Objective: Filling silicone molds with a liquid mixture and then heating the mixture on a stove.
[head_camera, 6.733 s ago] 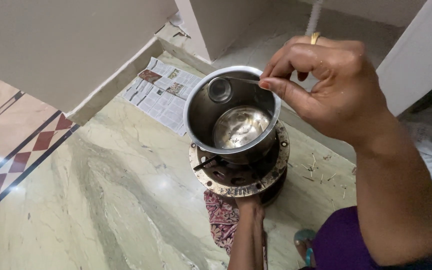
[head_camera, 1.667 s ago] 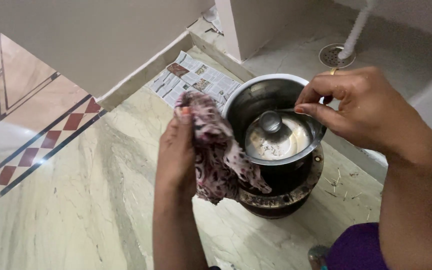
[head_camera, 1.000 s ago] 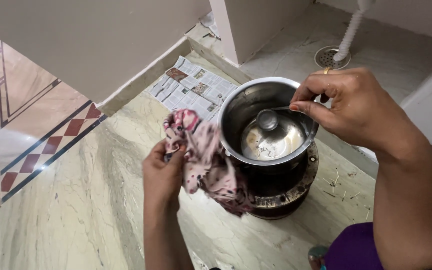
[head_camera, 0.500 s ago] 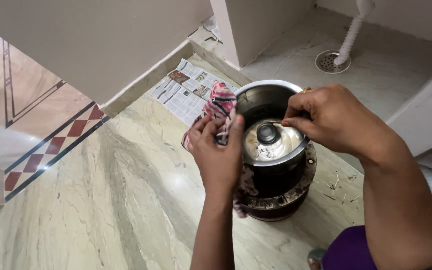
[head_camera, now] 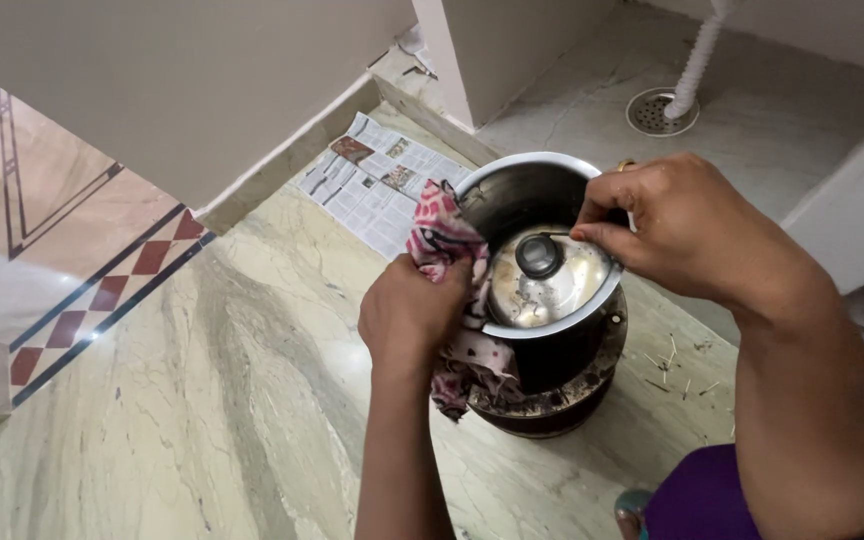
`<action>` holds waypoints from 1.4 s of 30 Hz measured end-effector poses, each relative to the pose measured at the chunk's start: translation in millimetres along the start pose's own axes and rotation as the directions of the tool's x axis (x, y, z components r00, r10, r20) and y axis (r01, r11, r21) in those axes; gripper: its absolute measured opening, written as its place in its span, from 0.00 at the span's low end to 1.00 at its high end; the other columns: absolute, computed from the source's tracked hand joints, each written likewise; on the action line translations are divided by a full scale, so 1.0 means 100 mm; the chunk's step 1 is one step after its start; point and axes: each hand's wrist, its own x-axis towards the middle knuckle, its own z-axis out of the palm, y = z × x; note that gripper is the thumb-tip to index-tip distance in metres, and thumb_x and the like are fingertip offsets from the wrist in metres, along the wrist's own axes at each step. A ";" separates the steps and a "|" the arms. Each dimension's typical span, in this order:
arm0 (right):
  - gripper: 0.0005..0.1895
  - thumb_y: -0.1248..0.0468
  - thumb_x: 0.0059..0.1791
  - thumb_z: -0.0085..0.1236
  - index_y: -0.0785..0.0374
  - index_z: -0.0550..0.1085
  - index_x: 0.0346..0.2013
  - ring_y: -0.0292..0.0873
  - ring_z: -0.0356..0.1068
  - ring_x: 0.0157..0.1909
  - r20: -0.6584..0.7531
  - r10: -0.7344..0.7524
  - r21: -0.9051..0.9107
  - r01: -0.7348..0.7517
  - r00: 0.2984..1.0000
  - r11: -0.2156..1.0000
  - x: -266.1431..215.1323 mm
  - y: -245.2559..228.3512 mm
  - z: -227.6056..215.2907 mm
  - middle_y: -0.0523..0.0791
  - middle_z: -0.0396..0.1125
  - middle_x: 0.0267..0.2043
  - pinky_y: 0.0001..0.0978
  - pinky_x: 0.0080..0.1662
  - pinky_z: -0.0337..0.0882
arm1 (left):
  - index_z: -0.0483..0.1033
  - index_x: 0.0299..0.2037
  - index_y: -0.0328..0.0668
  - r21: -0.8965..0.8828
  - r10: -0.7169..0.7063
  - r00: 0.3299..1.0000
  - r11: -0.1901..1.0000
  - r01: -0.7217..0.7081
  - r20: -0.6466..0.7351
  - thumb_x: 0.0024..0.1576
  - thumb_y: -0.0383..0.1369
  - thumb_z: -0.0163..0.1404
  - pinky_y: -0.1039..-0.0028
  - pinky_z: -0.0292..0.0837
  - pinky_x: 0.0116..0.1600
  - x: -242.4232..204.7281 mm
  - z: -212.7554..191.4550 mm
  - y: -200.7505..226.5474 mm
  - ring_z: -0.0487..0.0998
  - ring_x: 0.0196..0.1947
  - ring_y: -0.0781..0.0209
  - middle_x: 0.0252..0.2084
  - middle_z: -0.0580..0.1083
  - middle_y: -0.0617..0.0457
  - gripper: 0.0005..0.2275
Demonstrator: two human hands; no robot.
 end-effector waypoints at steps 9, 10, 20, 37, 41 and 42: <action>0.06 0.62 0.45 0.67 0.62 0.82 0.32 0.41 0.75 0.27 -0.017 -0.065 0.022 0.065 0.998 0.998 0.04 -0.01 -0.09 0.48 0.76 0.30 0.33 0.29 0.73 | 0.83 0.36 0.39 -0.449 0.097 0.995 0.890 -0.075 0.026 0.47 0.42 0.52 0.64 0.75 0.43 0.01 0.15 -0.06 0.83 0.33 0.50 0.31 0.81 0.43 0.15; 0.06 0.62 0.45 0.67 0.62 0.82 0.32 0.41 0.75 0.27 -0.011 -0.051 0.035 0.051 0.999 0.998 0.01 -0.09 -0.10 0.48 0.76 0.30 0.33 0.29 0.73 | 0.83 0.36 0.39 -0.437 0.093 0.995 0.897 -0.067 0.039 0.47 0.42 0.52 0.64 0.75 0.43 -0.05 0.06 -0.07 0.83 0.33 0.50 0.31 0.81 0.43 0.15; 0.03 0.64 0.44 0.67 0.59 0.80 0.28 0.35 0.76 0.35 -0.127 -0.179 0.243 0.206 0.976 0.948 0.02 -1.07 -0.83 0.41 0.76 0.31 0.32 0.40 0.76 | 0.82 0.33 0.37 -0.542 -0.040 0.998 0.841 0.005 -0.054 0.46 0.33 0.53 0.66 0.77 0.38 -0.61 -1.48 0.13 0.81 0.25 0.57 0.25 0.81 0.47 0.10; 0.05 0.65 0.46 0.67 0.61 0.78 0.29 0.39 0.71 0.35 -0.213 -0.316 -0.015 0.320 0.925 0.947 -1.92 -2.67 -3.98 0.42 0.77 0.37 0.38 0.36 0.67 | 0.85 0.35 0.43 -0.322 0.207 0.953 0.938 -0.129 0.222 0.47 0.37 0.56 0.62 0.77 0.40 -2.63 -3.79 2.09 0.85 0.27 0.51 0.24 0.82 0.46 0.10; 0.05 0.67 0.46 0.67 0.63 0.77 0.31 0.42 0.72 0.39 -0.296 -0.319 -0.057 0.317 0.900 0.947 -2.47 -2.88 -4.60 0.44 0.77 0.42 0.38 0.40 0.68 | 0.85 0.35 0.39 -0.374 0.356 0.887 0.897 -0.236 0.293 0.46 0.34 0.54 0.65 0.77 0.38 -3.08 -3.99 2.68 0.85 0.25 0.55 0.24 0.83 0.46 0.11; 0.06 0.67 0.45 0.68 0.64 0.78 0.34 0.43 0.72 0.40 -0.312 -0.327 -0.062 0.324 0.892 0.944 -2.62 -2.89 -4.74 0.45 0.76 0.43 0.37 0.41 0.68 | 0.84 0.35 0.38 -0.375 0.385 0.869 0.890 -0.261 0.310 0.47 0.35 0.55 0.66 0.77 0.37 -3.20 -3.99 2.81 0.85 0.25 0.57 0.24 0.83 0.46 0.11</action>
